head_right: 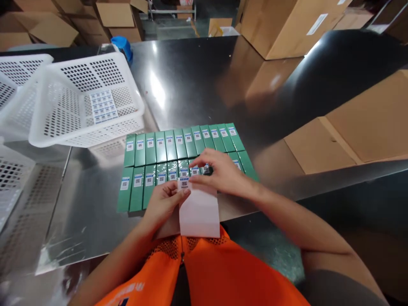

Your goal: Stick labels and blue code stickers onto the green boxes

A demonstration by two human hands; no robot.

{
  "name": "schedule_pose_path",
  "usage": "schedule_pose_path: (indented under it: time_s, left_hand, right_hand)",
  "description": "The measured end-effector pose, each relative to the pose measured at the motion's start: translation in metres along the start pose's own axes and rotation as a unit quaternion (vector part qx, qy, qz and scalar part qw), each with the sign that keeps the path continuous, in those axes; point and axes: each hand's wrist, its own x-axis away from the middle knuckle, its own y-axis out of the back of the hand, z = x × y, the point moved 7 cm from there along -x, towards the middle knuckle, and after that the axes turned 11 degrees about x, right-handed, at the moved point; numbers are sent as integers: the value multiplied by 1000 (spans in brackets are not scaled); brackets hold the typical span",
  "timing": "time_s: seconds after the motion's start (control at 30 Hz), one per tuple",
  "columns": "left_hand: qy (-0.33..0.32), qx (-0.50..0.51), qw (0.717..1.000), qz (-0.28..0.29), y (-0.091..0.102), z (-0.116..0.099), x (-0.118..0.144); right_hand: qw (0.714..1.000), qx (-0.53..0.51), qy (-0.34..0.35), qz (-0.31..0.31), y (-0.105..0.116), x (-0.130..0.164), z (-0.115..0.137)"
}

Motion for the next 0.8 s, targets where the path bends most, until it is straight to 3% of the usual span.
schedule_pose_path:
  time_s: [0.07, 0.17, 0.33, 0.43, 0.53, 0.6, 0.67, 0.73, 0.8]
  left_hand:
    - [-6, 1, 1000, 12, -1, -1, 0]
    - [-14, -4, 999, 39, -1, -1, 0]
    - [-71, -27, 997, 29, 5, -10, 0]
    - [-42, -24, 999, 8, 7, -6, 0]
    - [5, 20, 1000, 6, 6, 3, 0]
    - [16, 24, 1000, 12, 5, 7, -1]
    - [19, 14, 1000, 13, 6, 9, -1]
    - [29, 7, 1000, 8, 8, 10, -2]
    - [38, 2, 999, 1, 8, 11, -2]
  right_hand:
    - [999, -5, 48, -6, -14, 9, 20]
    - [981, 76, 152, -89, -17, 16, 31]
    - [900, 203, 342, -177, -24, 42, 49]
    - [903, 148, 366, -167, -14, 57, 61]
    - [949, 31, 253, -186, 21, 61, 46]
    - [960, -14, 98, -262, 53, 64, 11]
    - [949, -45, -72, -305, 78, 73, -38]
    - [937, -90, -209, -264, 87, 83, -87]
    - [927, -140, -297, -182, 85, 92, -123]
